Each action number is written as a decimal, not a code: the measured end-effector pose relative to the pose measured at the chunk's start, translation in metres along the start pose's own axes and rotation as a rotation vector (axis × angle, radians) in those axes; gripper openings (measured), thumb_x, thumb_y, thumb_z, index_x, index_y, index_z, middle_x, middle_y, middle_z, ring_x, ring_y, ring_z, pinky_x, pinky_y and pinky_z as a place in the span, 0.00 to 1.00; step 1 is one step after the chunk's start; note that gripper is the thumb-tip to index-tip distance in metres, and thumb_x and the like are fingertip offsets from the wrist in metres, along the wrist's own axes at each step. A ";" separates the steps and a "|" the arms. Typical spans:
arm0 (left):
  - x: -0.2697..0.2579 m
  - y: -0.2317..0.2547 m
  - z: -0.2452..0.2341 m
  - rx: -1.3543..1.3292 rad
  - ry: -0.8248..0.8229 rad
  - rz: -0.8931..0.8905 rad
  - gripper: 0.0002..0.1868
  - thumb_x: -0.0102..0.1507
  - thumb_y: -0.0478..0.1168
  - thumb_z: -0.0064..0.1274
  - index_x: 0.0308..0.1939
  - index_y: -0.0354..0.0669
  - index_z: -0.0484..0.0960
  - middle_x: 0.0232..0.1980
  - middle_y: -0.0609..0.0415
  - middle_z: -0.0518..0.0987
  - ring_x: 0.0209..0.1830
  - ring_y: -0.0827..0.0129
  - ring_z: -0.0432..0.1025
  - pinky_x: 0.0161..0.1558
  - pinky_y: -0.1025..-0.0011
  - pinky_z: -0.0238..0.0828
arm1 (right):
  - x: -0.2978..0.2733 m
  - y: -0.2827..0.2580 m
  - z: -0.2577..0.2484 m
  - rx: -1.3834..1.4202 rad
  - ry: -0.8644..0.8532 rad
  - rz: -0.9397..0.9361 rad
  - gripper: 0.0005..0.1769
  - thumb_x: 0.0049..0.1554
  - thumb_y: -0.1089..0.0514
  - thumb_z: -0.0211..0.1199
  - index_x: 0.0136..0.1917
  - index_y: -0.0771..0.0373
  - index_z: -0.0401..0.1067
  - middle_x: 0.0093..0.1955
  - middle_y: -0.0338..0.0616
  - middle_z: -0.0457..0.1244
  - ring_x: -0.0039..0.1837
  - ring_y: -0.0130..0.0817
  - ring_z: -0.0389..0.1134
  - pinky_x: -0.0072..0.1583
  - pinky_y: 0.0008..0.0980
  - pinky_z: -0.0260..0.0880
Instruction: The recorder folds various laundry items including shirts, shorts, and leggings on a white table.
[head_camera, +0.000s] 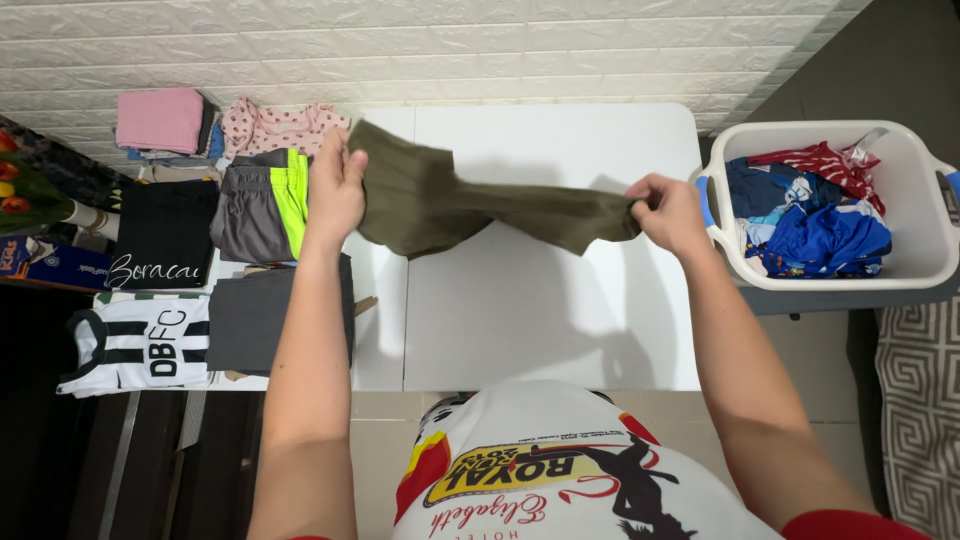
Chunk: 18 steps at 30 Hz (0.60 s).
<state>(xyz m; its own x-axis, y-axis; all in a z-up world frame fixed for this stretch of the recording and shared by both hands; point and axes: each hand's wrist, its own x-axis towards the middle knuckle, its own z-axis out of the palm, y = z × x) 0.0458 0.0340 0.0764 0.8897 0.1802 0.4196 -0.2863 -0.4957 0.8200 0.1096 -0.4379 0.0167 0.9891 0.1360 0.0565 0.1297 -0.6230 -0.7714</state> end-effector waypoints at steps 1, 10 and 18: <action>-0.003 0.000 0.001 0.000 -0.004 -0.001 0.04 0.70 0.28 0.48 0.47 0.38 0.73 0.32 0.62 0.62 0.33 0.77 0.56 0.38 0.76 0.57 | -0.002 0.007 0.000 0.001 0.001 0.004 0.10 0.53 0.72 0.59 0.48 0.66 0.76 0.40 0.39 0.68 0.41 0.25 0.67 0.45 0.26 0.68; -0.019 -0.022 -0.003 -0.204 -0.134 -0.087 0.02 0.71 0.29 0.49 0.46 0.38 0.72 0.34 0.65 0.62 0.34 0.81 0.53 0.38 0.79 0.53 | -0.011 0.080 0.006 0.413 -0.585 0.145 0.05 0.57 0.69 0.64 0.44 0.67 0.80 0.40 0.36 0.70 0.44 0.22 0.67 0.49 0.23 0.68; -0.082 -0.097 0.038 0.254 -0.068 -0.297 0.10 0.68 0.37 0.55 0.42 0.36 0.69 0.30 0.44 0.70 0.28 0.55 0.63 0.36 0.62 0.66 | -0.039 0.193 0.125 0.569 0.118 0.802 0.07 0.60 0.63 0.58 0.50 0.64 0.75 0.43 0.45 0.69 0.40 0.30 0.70 0.40 0.30 0.69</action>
<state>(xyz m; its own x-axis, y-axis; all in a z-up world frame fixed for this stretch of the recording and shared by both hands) 0.0141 0.0349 -0.0525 0.9444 0.2950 0.1449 0.0766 -0.6263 0.7758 0.0870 -0.4672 -0.2131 0.7740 -0.2609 -0.5769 -0.6038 -0.0300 -0.7966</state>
